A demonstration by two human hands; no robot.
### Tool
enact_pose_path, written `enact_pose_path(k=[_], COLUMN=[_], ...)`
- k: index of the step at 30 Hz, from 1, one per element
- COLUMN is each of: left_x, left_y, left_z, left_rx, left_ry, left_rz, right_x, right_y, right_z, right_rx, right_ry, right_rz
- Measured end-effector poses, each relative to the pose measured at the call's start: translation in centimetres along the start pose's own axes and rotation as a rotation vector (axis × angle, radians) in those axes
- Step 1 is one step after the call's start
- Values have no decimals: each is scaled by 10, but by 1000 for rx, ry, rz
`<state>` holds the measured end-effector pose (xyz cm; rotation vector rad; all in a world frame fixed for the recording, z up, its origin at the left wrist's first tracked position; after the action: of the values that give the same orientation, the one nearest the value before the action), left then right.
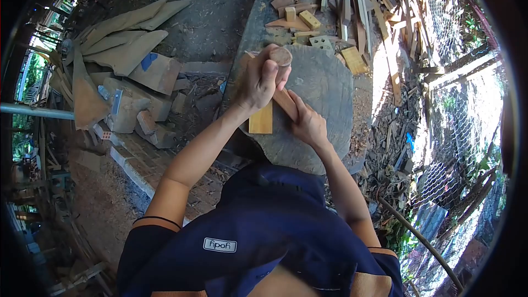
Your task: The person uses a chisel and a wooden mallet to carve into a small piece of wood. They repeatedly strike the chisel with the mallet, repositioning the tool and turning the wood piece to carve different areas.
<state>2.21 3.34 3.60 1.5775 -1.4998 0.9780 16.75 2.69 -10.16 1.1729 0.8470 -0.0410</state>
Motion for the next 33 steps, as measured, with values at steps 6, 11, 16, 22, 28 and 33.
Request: enact_pose_path(k=[6, 11, 16, 22, 28, 33], left_x=[-8, -13, -11, -11, -9, -7], left_y=[-11, -19, -18, -17, -22, -15], left_z=[-10, -19, -20, -18, -14, -11], left_rx=[-74, -66, -29, 0, -64, -27], left_ry=[-25, -35, 6, 12, -21, -43], left_rz=[-87, -98, -10, -40, -193, -166], right_x=[-1, -2, 1, 0, -1, 0], right_y=[2, 3, 1, 2, 3, 3], right_z=[0, 0, -2, -1, 0, -1], right_rx=[-17, -13, -11, -11, -13, -15], right_ry=[-11, -8, -4, 2, -12, -14], right_rz=[-17, -12, -25, -38, -19, -31])
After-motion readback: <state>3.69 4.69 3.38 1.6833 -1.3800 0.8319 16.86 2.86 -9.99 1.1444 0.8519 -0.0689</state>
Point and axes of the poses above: each hand's wrist, its own z-axis away from the middle knuckle, its own y-axis out of the back of the hand, x = y × z, the point moved 7 cm from there along -z, towards the middle knuckle, and after that the axes turned 3 degrees about -x, right-handed, at the moved point
